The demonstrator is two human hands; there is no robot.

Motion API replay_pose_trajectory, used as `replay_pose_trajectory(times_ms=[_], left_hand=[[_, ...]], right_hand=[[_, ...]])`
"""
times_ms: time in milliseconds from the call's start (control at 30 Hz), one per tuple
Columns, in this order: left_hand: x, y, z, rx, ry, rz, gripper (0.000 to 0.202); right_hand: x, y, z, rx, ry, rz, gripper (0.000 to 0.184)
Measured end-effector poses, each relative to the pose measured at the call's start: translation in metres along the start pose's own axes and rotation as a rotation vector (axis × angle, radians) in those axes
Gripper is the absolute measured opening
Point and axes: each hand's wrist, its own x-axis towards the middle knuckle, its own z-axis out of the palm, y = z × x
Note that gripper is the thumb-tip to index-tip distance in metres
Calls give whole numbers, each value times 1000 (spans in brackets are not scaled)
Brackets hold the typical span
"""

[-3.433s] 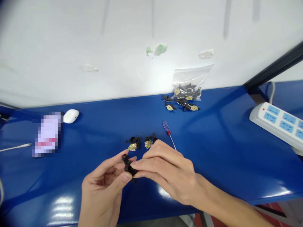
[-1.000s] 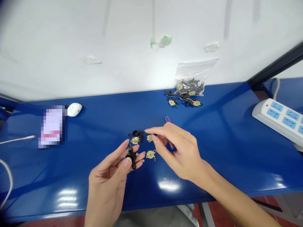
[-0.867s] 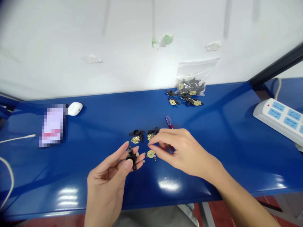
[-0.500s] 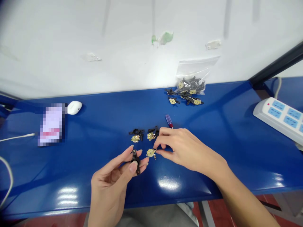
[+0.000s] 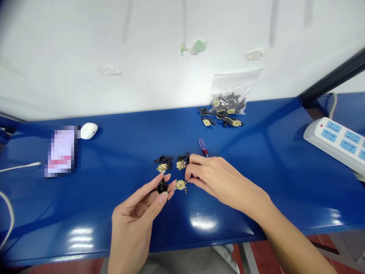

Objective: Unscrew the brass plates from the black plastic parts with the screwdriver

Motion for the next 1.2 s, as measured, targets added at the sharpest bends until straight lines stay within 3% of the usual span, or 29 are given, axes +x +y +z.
replay_pose_trajectory(times_ms=[233, 433, 667, 767, 867, 1033, 1200], left_hand=[[1, -3, 5, 59, -22, 54, 36], [1, -4, 7, 93, -16, 69, 38], [3, -7, 12, 215, 42, 113, 40], [4, -8, 15, 258, 64, 165, 41], [5, -7, 16, 266, 68, 195, 43], [7, -6, 14, 269, 101, 195, 41], [8, -2, 16, 153, 62, 162, 33]], right_hand=[[-3, 0, -1, 106, 44, 17, 12], [-4, -8, -7, 312, 224, 46, 11], [-3, -17, 2, 651, 412, 122, 12], [-3, -21, 4, 755, 376, 105, 22], [-2, -26, 5, 768, 326, 63, 17], [-1, -28, 9, 886, 308, 100, 13], [-2, -28, 7, 928, 288, 63, 22]])
